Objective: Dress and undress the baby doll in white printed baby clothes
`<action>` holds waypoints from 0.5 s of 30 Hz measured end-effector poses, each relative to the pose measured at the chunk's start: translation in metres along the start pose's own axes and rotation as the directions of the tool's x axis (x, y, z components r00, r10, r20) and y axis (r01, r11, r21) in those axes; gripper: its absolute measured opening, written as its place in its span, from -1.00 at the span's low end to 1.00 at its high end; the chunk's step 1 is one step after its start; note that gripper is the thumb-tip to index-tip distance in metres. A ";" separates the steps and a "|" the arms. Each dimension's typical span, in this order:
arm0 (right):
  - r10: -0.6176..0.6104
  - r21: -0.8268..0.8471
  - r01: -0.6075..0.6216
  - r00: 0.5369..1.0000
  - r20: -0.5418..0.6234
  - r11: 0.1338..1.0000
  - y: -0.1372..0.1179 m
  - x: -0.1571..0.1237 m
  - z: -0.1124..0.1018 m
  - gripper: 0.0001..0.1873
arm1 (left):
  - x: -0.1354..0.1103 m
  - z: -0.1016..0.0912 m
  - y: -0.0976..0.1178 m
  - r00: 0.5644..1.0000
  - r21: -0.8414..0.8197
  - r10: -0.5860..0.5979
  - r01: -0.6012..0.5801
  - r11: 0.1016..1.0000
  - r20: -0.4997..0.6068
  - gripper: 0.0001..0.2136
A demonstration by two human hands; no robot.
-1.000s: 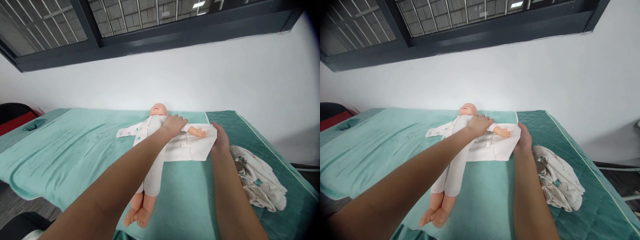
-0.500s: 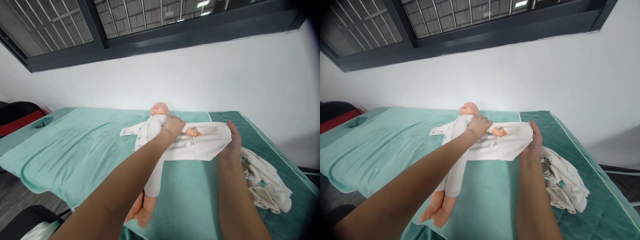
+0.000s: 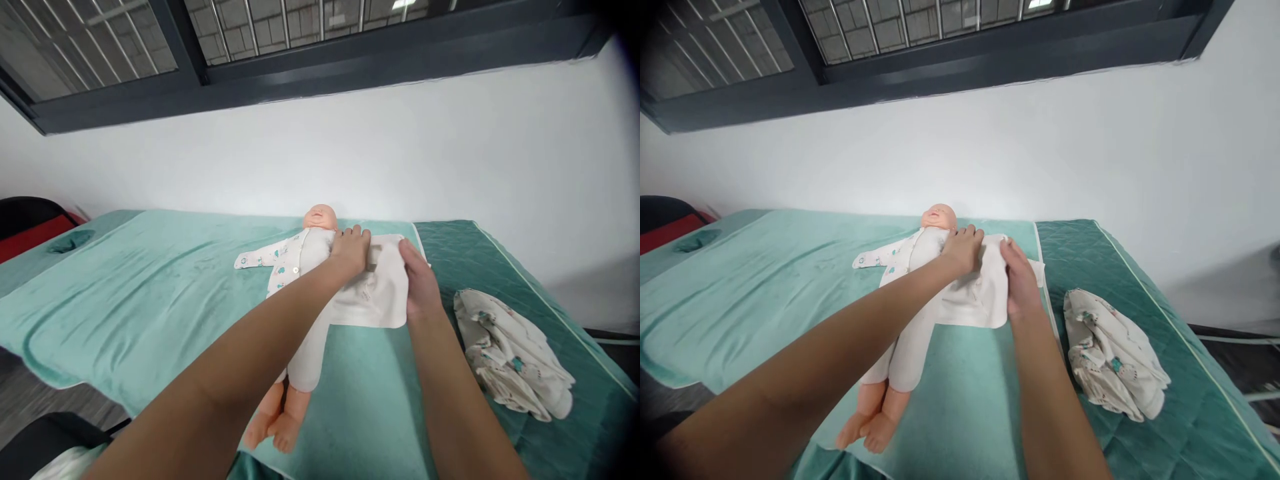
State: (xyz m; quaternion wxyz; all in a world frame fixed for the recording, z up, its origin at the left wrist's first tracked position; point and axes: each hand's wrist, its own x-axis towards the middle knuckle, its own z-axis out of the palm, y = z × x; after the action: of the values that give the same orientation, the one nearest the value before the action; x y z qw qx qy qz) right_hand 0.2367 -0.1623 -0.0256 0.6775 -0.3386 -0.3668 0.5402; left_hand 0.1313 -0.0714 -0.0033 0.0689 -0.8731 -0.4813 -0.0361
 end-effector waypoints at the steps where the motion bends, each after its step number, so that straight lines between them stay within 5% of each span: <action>1: 0.008 0.013 -0.009 0.999 0.052 1.000 0.003 -0.001 0.004 -0.61 | 0.000 -0.003 -0.005 0.999 -0.075 0.040 -0.038 0.996 0.020 -0.63; 6: 0.087 -0.033 -0.081 0.929 0.359 0.996 0.011 -0.007 0.011 -0.53 | -0.002 -0.026 -0.045 0.969 -0.465 0.248 -0.223 0.857 -0.006 -0.83; 10: 0.075 -0.045 -0.062 0.883 0.463 0.997 0.013 -0.010 0.014 -0.55 | -0.014 -0.034 -0.083 0.977 -0.518 0.041 -0.145 0.843 -0.207 -0.80; 15: 0.059 -0.060 -0.036 0.898 0.437 0.998 0.021 -0.011 0.020 -0.64 | -0.050 -0.014 -0.112 0.900 -0.674 -0.336 0.066 0.736 -0.279 -0.84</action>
State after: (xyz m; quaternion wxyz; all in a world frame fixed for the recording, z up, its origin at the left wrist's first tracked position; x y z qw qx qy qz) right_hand 0.2077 -0.1681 -0.0345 0.5555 -0.2341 -0.5150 0.6095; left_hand 0.0096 -0.0561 0.0134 -0.1496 -0.7591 -0.5089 -0.3774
